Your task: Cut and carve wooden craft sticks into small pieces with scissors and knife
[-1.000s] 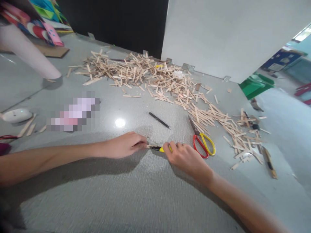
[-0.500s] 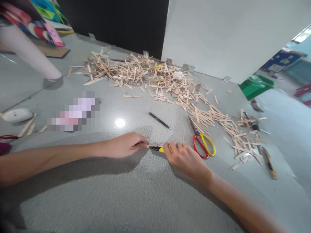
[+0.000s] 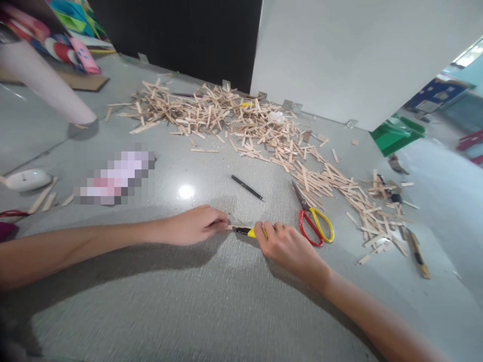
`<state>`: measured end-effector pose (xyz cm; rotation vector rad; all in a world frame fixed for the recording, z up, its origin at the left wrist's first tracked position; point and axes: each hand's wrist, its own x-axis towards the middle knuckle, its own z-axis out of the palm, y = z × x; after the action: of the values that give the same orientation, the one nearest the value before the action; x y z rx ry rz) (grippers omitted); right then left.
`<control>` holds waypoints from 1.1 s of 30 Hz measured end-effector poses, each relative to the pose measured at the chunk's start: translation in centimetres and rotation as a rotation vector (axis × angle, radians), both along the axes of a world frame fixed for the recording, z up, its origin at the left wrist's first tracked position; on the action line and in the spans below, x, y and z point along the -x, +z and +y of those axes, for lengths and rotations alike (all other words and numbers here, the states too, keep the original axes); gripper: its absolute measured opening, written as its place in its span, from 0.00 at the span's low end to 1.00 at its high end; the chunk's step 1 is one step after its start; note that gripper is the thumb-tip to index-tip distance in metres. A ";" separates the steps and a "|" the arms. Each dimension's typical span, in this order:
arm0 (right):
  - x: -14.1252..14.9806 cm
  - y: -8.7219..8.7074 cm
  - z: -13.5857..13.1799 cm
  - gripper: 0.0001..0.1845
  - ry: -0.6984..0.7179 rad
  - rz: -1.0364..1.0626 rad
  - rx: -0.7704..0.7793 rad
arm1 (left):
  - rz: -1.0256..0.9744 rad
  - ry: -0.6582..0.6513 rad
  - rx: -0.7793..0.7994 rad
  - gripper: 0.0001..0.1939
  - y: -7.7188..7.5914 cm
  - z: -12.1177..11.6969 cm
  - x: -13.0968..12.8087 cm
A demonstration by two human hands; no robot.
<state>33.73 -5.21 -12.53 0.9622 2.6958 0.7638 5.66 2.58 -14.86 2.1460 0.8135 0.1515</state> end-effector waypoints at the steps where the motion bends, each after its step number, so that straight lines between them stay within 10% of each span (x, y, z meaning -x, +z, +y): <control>1: 0.0 0.0 0.0 0.11 0.001 0.001 0.000 | -0.001 -0.004 -0.006 0.17 0.0 0.0 0.0; 17: -0.2 -0.7 2.0 0.13 -0.009 -0.014 0.117 | 0.039 -0.072 -0.154 0.17 -0.6 -0.2 -0.2; 26: 2.8 0.9 -1.1 0.15 -0.173 -0.096 0.063 | -0.004 -0.053 -0.151 0.19 -0.8 -0.5 -0.2; 33: 0.9 0.4 2.5 0.15 -0.083 -0.098 0.223 | -0.019 -0.055 -0.200 0.19 -1.6 -0.4 -0.4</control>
<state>32.80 -2.66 -12.16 0.9489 2.5716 0.4686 6.02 2.18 -16.47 2.3480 0.7541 0.2332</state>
